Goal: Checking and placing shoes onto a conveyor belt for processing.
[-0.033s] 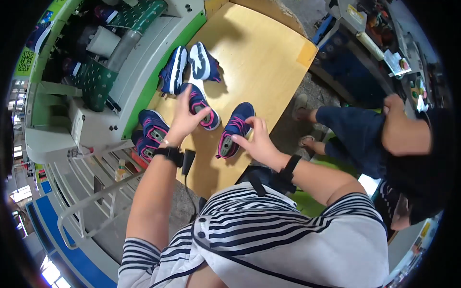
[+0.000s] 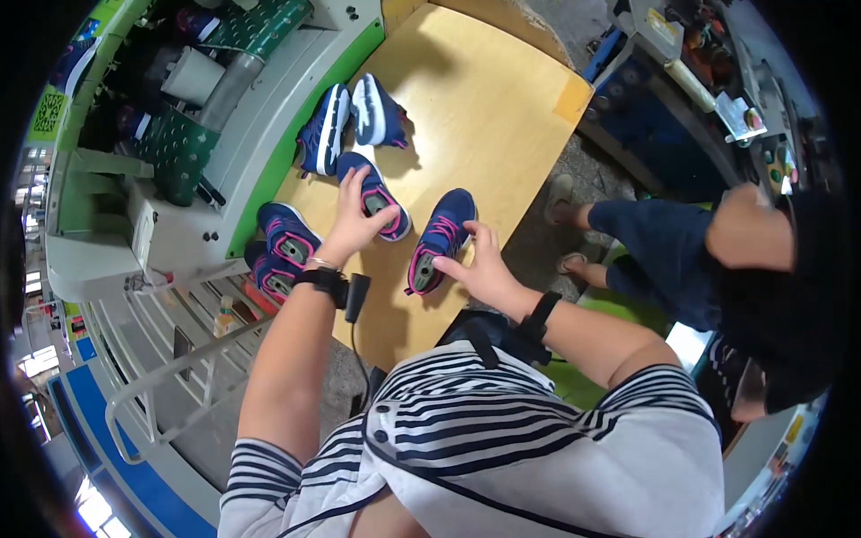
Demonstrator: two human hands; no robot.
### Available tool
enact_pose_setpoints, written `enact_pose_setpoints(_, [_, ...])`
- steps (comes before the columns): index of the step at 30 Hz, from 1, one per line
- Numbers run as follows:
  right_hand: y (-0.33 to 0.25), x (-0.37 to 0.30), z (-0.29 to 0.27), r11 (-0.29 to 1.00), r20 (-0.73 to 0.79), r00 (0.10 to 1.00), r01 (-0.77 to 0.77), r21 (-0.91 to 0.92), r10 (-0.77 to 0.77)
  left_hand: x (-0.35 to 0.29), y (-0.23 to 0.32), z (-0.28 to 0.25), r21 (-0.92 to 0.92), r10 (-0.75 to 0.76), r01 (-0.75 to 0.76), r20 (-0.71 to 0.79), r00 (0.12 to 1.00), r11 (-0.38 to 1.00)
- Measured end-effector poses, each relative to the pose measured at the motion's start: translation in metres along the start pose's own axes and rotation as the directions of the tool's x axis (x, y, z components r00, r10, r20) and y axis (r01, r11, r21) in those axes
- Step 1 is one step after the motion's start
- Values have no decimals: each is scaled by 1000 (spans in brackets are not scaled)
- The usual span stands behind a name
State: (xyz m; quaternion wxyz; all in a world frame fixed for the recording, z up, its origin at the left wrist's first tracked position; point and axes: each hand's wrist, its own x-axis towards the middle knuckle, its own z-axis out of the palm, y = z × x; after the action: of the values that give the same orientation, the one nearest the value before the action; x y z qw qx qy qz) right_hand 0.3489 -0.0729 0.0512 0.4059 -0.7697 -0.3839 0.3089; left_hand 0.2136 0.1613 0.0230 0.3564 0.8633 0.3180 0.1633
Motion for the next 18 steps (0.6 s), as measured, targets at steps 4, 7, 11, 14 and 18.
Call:
enact_pose_setpoints(4, [-14,-7,26,981,17,982,-189,36,188,-28,36,27,-265,-162,122,-134,978,956])
enact_pose_setpoints(7, [-11,11,27,996,-23,999,26,-83,-28,-56,42,28,-276,-45,38,-18,999,960])
enact_pose_setpoints(11, [6,7,2,986,-17,986,167,-10,-167,-70,27,26,-532,-301,301,90,949,791])
enact_pose_setpoints(14, [2,3,19,990,-10,993,116,82,-116,-72,29,49,-225,-242,211,-120,963,951])
enact_pose_setpoints(18, [-23,54,-5,875,-64,993,-54,481,97,-25,38,-8,-807,-566,459,196,801,370])
